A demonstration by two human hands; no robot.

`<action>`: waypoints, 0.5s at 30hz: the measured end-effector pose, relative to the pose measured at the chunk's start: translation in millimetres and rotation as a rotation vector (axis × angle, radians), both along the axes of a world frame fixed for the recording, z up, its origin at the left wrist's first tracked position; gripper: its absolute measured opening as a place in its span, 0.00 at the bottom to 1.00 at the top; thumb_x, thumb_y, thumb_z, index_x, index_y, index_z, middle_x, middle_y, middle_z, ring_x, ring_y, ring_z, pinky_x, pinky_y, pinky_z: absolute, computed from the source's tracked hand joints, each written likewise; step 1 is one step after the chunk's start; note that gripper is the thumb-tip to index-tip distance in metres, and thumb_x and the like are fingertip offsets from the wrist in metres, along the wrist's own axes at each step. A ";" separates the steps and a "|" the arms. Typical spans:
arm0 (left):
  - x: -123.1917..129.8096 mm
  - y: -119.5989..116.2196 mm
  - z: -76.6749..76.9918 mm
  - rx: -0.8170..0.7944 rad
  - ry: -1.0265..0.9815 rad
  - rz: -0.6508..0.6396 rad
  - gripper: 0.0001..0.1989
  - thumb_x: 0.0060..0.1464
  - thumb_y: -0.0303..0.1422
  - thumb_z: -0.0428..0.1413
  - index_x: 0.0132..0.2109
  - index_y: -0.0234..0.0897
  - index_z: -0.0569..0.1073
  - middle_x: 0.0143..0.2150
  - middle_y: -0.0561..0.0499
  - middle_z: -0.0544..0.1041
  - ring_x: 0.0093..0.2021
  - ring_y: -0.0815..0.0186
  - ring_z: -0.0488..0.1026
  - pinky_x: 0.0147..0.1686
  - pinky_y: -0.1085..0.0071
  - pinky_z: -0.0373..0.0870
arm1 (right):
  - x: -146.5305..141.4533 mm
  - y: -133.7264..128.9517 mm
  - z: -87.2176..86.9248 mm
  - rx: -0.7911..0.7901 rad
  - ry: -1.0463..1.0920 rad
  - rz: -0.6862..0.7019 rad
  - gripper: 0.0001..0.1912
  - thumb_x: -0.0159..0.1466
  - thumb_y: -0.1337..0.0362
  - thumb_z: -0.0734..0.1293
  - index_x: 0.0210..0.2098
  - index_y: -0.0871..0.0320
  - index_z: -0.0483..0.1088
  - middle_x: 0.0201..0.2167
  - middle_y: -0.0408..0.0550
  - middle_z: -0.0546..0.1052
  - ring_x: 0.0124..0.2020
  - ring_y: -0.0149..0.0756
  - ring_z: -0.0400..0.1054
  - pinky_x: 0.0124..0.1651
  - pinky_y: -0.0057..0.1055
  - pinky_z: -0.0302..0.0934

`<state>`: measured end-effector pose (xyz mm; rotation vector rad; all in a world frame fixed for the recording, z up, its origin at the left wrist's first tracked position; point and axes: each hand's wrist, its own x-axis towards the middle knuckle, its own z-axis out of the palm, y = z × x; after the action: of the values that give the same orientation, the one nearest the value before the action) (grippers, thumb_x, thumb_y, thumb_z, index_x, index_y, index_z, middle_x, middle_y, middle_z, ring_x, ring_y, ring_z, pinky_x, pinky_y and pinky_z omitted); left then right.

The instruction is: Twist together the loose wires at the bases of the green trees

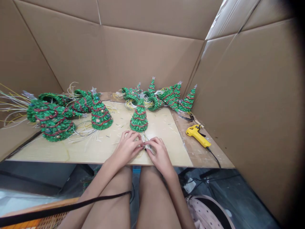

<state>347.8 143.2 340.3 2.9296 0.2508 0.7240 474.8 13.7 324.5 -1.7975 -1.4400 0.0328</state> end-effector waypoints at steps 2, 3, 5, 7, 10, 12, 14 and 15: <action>-1.6 -1.0 -1.8 -0.036 -0.018 -0.002 0.06 0.59 0.33 0.52 0.37 0.41 0.73 0.44 0.49 0.73 0.49 0.57 0.63 0.50 0.56 0.53 | 0.5 2.1 -0.5 -0.022 -0.038 -0.002 0.11 0.59 0.73 0.65 0.38 0.53 0.72 0.38 0.47 0.70 0.43 0.39 0.62 0.47 0.36 0.59; -2.6 -1.7 -2.3 -0.064 -0.032 0.000 0.06 0.59 0.33 0.51 0.37 0.41 0.73 0.44 0.49 0.73 0.49 0.58 0.63 0.51 0.57 0.52 | 0.8 3.3 -0.4 -0.029 -0.054 0.001 0.10 0.59 0.73 0.65 0.38 0.53 0.73 0.38 0.47 0.70 0.43 0.39 0.62 0.47 0.36 0.59; -4.7 -2.9 -2.6 -0.132 -0.062 0.013 0.05 0.59 0.32 0.51 0.38 0.40 0.72 0.42 0.50 0.74 0.48 0.60 0.64 0.51 0.58 0.52 | 1.5 5.8 0.4 -0.039 -0.083 0.017 0.10 0.59 0.73 0.65 0.37 0.54 0.73 0.39 0.47 0.70 0.43 0.39 0.63 0.47 0.35 0.59; -6.6 -3.6 -2.3 -0.196 -0.080 0.032 0.05 0.59 0.32 0.51 0.38 0.40 0.72 0.42 0.50 0.74 0.47 0.61 0.65 0.50 0.59 0.52 | 2.1 8.2 1.9 -0.033 -0.100 0.040 0.10 0.60 0.73 0.65 0.38 0.54 0.72 0.38 0.47 0.70 0.43 0.38 0.63 0.46 0.34 0.59; -8.1 -3.1 -2.3 -0.272 -0.084 0.052 0.06 0.59 0.33 0.51 0.37 0.40 0.72 0.41 0.51 0.75 0.46 0.61 0.66 0.50 0.60 0.53 | 2.7 11.1 4.3 -0.007 -0.110 0.062 0.09 0.61 0.73 0.65 0.37 0.54 0.73 0.38 0.47 0.71 0.42 0.38 0.63 0.46 0.33 0.60; -8.3 -1.9 -3.1 -0.315 -0.088 0.061 0.06 0.59 0.34 0.51 0.37 0.40 0.72 0.41 0.51 0.75 0.46 0.61 0.67 0.50 0.61 0.53 | 3.0 12.2 5.6 0.013 -0.109 0.064 0.08 0.61 0.73 0.65 0.36 0.55 0.73 0.36 0.47 0.71 0.42 0.37 0.64 0.45 0.33 0.60; -8.2 -0.4 -4.7 -0.355 -0.099 0.068 0.06 0.59 0.34 0.52 0.37 0.40 0.72 0.42 0.51 0.75 0.47 0.61 0.67 0.50 0.61 0.54 | 3.2 12.7 6.3 0.035 -0.100 0.069 0.08 0.60 0.73 0.65 0.35 0.56 0.73 0.35 0.47 0.71 0.41 0.37 0.64 0.44 0.33 0.61; -8.0 0.4 -5.6 -0.375 -0.103 0.068 0.06 0.59 0.34 0.52 0.38 0.40 0.72 0.42 0.51 0.75 0.47 0.60 0.67 0.50 0.61 0.54 | 3.4 12.8 6.4 0.048 -0.095 0.072 0.08 0.60 0.73 0.64 0.35 0.56 0.73 0.35 0.47 0.71 0.40 0.37 0.64 0.44 0.32 0.61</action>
<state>339.8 143.6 334.7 2.5329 0.4275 0.7427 478.2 26.5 330.9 -1.7282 -1.5589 -0.0502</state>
